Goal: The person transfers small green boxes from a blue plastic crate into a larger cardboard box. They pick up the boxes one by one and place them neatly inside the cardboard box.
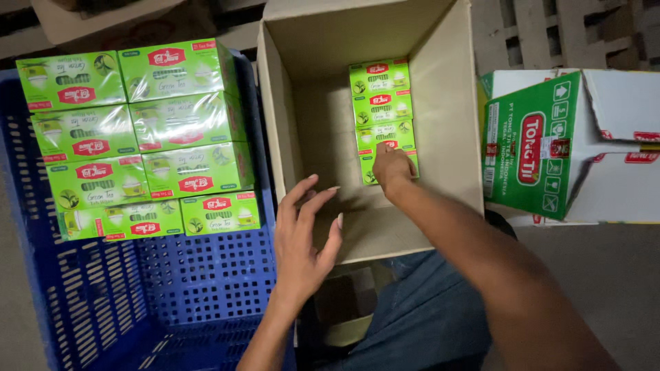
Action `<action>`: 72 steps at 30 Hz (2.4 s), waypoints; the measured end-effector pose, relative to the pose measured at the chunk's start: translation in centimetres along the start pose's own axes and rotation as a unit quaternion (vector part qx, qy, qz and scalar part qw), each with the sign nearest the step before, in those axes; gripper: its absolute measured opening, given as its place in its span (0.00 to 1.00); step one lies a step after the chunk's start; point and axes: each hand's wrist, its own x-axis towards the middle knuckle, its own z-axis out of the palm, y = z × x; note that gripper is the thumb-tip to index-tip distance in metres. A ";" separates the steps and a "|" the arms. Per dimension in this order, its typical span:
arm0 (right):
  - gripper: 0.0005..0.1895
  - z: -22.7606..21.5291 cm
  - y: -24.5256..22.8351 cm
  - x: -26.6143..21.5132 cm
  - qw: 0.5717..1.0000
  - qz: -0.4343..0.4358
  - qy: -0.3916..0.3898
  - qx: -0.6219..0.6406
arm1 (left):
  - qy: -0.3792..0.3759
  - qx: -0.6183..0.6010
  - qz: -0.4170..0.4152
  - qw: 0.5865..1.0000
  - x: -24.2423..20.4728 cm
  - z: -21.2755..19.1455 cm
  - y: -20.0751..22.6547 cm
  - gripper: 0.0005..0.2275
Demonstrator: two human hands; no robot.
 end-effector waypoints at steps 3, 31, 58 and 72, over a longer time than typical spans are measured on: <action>0.19 0.1 1.0 0.2 0.986 -0.066 0.013 -0.153 | 0.003 0.016 0.004 1.000 -0.1 0.0 -0.2 0.19; 0.44 -8.6 1.2 -9.6 0.937 -0.209 0.083 -0.267 | 0.000 0.121 0.059 0.991 -0.3 0.5 -0.2 0.16; 0.16 -13.8 3.8 -29.6 0.899 -0.265 0.157 0.311 | 0.046 0.020 0.084 0.995 -3.7 -1.0 -0.1 0.15; 0.05 -11.3 2.6 -30.0 0.767 -0.235 0.549 0.235 | 0.150 0.211 0.053 0.964 -10.4 -13.1 -7.9 0.15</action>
